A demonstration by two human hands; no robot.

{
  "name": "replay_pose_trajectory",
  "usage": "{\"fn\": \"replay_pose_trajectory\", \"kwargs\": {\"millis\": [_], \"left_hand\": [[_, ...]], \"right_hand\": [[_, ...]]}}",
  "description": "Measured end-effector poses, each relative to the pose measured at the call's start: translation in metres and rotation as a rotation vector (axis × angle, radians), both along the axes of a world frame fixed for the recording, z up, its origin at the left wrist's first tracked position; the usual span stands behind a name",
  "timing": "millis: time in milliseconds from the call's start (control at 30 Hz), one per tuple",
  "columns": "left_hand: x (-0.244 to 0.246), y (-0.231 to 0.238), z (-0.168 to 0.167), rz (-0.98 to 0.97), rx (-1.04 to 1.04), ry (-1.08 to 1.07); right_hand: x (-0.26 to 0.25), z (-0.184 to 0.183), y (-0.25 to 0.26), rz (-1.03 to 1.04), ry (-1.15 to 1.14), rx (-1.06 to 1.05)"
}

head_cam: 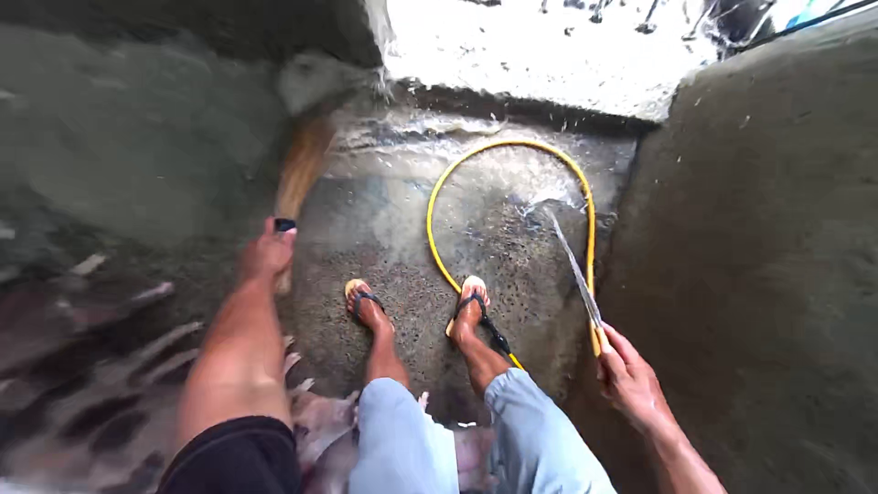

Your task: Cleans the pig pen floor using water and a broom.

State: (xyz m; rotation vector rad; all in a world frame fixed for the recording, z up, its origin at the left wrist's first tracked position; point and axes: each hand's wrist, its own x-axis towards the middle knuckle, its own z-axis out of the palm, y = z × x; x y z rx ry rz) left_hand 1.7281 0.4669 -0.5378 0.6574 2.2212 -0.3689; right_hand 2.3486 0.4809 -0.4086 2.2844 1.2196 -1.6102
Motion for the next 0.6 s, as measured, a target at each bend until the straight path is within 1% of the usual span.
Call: {"fn": "replay_pose_trajectory", "kwargs": {"millis": [33, 100, 133, 200, 233, 300, 367, 400, 433, 467, 500, 533, 567, 600], "left_hand": [[-0.024, -0.01, 0.031, 0.054, -0.02, 0.057], [-0.039, -0.026, 0.092, 0.07, -0.048, 0.117], [-0.034, -0.037, 0.115, 0.052, -0.052, 0.113], [-0.003, -0.062, 0.141, -0.011, -0.06, 0.011], [0.019, -0.07, 0.146, -0.073, -0.082, -0.086], [0.065, -0.08, 0.136, -0.233, -0.13, -0.284], [0.104, -0.093, 0.11, -0.398, -0.175, -0.434], [0.112, -0.099, 0.093, -0.46, -0.199, -0.487], [0.109, -0.104, 0.078, -0.497, -0.223, -0.52], [0.091, -0.109, 0.068, -0.493, -0.246, -0.526], [0.057, -0.111, 0.065, -0.442, -0.256, -0.496], [0.013, -0.113, 0.073, -0.371, -0.232, -0.424], [-0.03, -0.125, 0.088, -0.328, -0.109, -0.271], [-0.072, -0.149, 0.089, -0.382, 0.139, 0.01]], "right_hand": [[-0.005, 0.0, 0.008, 0.091, -0.005, 0.013], [-0.021, -0.005, 0.029, 0.281, -0.011, 0.0], [-0.029, -0.009, 0.037, 0.358, -0.024, -0.015], [-0.04, -0.017, 0.049, 0.471, -0.048, -0.069], [-0.043, -0.02, 0.051, 0.511, -0.049, -0.097], [-0.046, -0.026, 0.05, 0.582, -0.039, -0.138], [-0.043, -0.027, 0.043, 0.606, -0.053, -0.187], [-0.041, -0.027, 0.042, 0.603, -0.062, -0.219], [-0.039, -0.026, 0.042, 0.589, -0.067, -0.247], [-0.039, -0.027, 0.043, 0.569, -0.078, -0.262], [-0.041, -0.029, 0.046, 0.559, -0.094, -0.261], [-0.044, -0.031, 0.05, 0.564, -0.114, -0.248], [-0.046, -0.03, 0.052, 0.578, -0.14, -0.236], [-0.05, -0.028, 0.054, 0.602, -0.173, -0.217]]}}
